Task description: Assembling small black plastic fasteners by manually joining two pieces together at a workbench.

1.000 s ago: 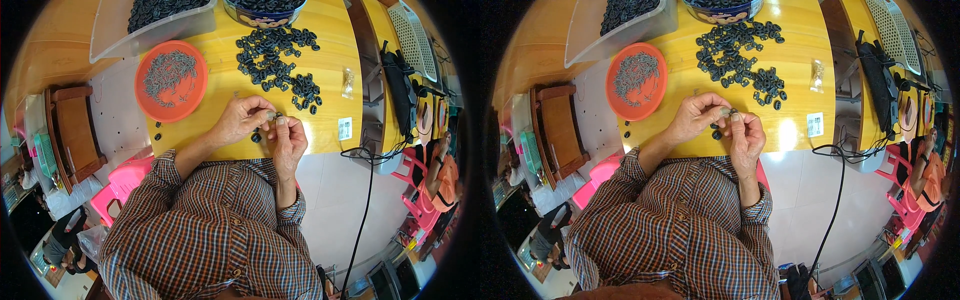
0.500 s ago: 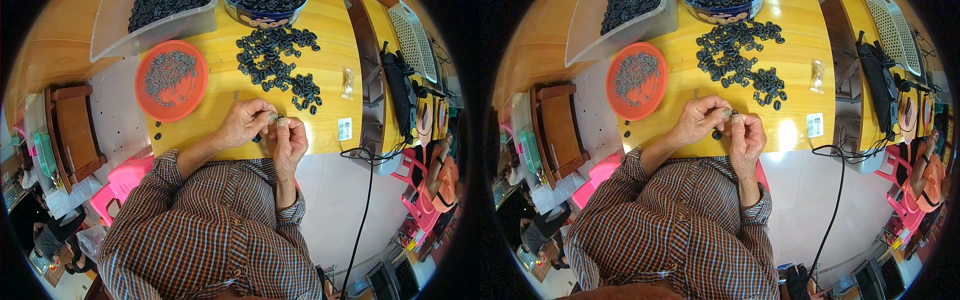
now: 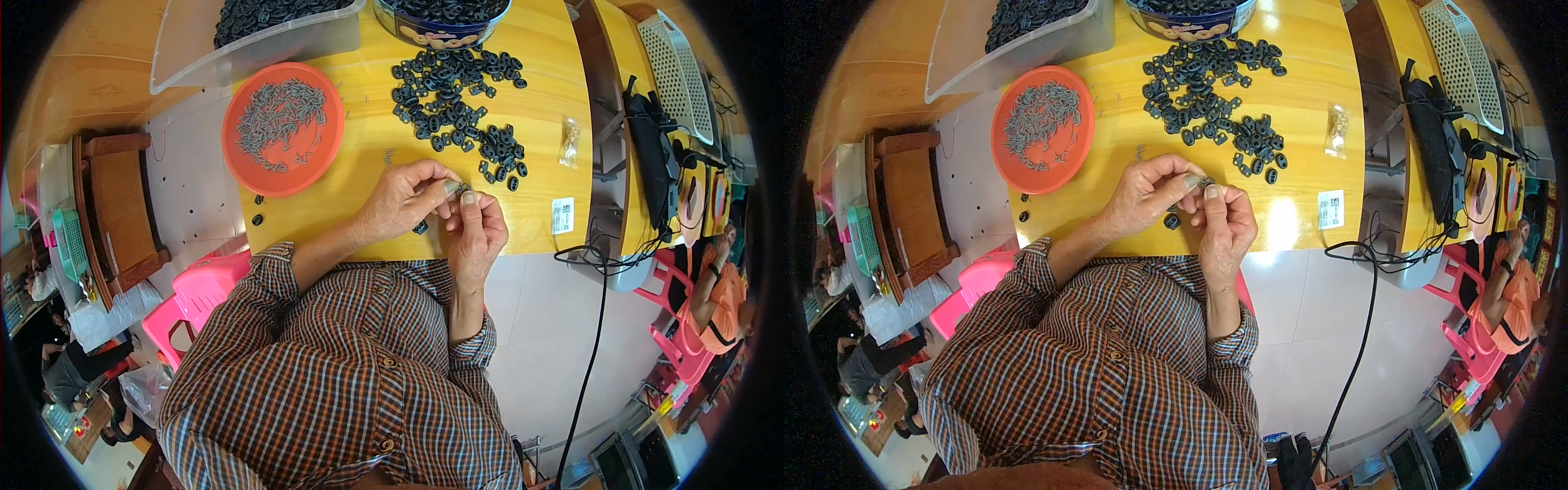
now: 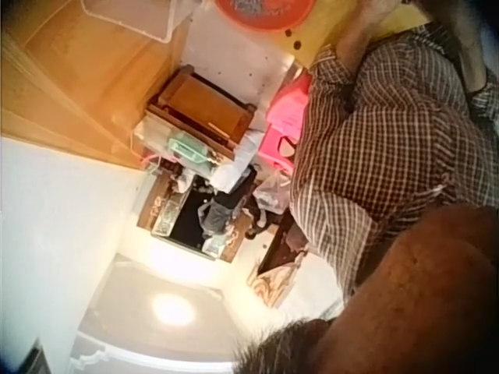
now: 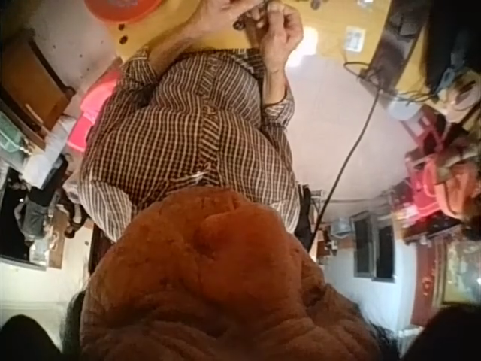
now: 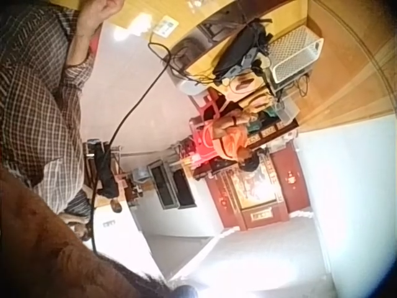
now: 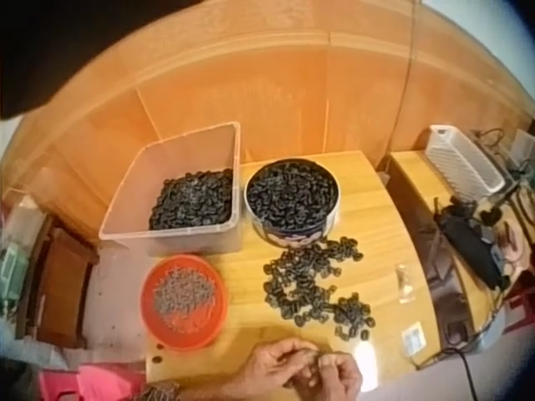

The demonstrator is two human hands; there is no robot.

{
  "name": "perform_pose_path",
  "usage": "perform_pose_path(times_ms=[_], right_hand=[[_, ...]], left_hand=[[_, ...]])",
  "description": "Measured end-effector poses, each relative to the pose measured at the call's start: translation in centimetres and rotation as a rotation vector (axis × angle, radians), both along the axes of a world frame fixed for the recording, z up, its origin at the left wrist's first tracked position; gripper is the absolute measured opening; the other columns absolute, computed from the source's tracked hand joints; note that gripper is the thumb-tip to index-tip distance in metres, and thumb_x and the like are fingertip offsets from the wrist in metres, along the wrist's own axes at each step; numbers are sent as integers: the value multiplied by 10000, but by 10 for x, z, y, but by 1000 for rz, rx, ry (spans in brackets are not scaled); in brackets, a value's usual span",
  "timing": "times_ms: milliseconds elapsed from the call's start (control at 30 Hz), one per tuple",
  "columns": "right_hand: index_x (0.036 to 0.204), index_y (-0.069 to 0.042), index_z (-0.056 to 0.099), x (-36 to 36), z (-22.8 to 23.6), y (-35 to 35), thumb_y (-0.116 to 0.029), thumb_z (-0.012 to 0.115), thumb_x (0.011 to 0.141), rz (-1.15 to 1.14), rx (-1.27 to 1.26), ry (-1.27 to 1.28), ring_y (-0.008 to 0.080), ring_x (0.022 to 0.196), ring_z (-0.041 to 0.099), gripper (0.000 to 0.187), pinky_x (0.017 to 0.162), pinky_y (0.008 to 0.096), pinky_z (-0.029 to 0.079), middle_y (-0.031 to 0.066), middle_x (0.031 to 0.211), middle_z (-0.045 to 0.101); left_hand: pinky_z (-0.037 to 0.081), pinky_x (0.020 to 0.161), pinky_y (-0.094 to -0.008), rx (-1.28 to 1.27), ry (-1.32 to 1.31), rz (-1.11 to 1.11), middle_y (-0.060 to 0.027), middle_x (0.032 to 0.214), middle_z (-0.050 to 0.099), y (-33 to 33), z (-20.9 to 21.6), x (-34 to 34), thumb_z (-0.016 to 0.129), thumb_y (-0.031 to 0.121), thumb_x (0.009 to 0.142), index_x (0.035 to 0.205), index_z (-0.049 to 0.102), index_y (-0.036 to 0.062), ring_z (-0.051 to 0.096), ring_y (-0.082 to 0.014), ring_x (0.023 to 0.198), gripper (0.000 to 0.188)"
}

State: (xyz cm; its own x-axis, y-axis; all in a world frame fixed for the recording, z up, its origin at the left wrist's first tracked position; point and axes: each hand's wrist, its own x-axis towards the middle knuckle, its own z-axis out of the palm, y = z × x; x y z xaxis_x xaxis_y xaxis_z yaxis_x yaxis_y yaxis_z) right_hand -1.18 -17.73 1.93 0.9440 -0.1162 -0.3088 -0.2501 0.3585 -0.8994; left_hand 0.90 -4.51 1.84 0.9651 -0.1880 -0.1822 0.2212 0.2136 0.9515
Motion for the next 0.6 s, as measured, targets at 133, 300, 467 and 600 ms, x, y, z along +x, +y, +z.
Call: perform_pose_path(times_ms=[133, 300, 467, 600], right_hand=[[840, -6, 543, 1, -1, -1, -86, 533, 930, -12, 37, 29, 68, 578, 445, 121, 556, 192, 380, 45, 735, 581], [834, -8, 542, 1, 2, 3, -83, 536, 926, 12, -19, 20, 66, 582, 446, 119, 559, 188, 379, 45, 730, 581], [827, -15, 540, -3, 1, 1, -91, 546, 921, 38, -51, 8, 62, 581, 448, 121, 553, 184, 373, 38, 717, 573], [823, -27, 540, -4, 0, 3, -96, 556, 915, 47, -73, -17, 51, 565, 441, 116, 531, 179, 361, 26, 694, 565]], left_hand=[[497, 600, -202, 16, -4, -13, -22, 759, 609, 2, 2, 2, 521, 81, 935, 980, 589, -39, 586, -56, 666, 145], [503, 602, -204, 38, 16, -5, -21, 759, 608, 4, 0, 0, 525, 82, 933, 972, 588, -32, 589, -59, 665, 136], [502, 585, -200, -40, 94, -11, -8, 750, 601, 0, 0, -4, 545, 87, 924, 960, 586, -21, 593, -53, 653, 121], [489, 579, -191, -3, 77, -7, -8, 754, 605, 3, -2, -6, 549, 88, 923, 968, 593, -22, 597, -56, 643, 127]])
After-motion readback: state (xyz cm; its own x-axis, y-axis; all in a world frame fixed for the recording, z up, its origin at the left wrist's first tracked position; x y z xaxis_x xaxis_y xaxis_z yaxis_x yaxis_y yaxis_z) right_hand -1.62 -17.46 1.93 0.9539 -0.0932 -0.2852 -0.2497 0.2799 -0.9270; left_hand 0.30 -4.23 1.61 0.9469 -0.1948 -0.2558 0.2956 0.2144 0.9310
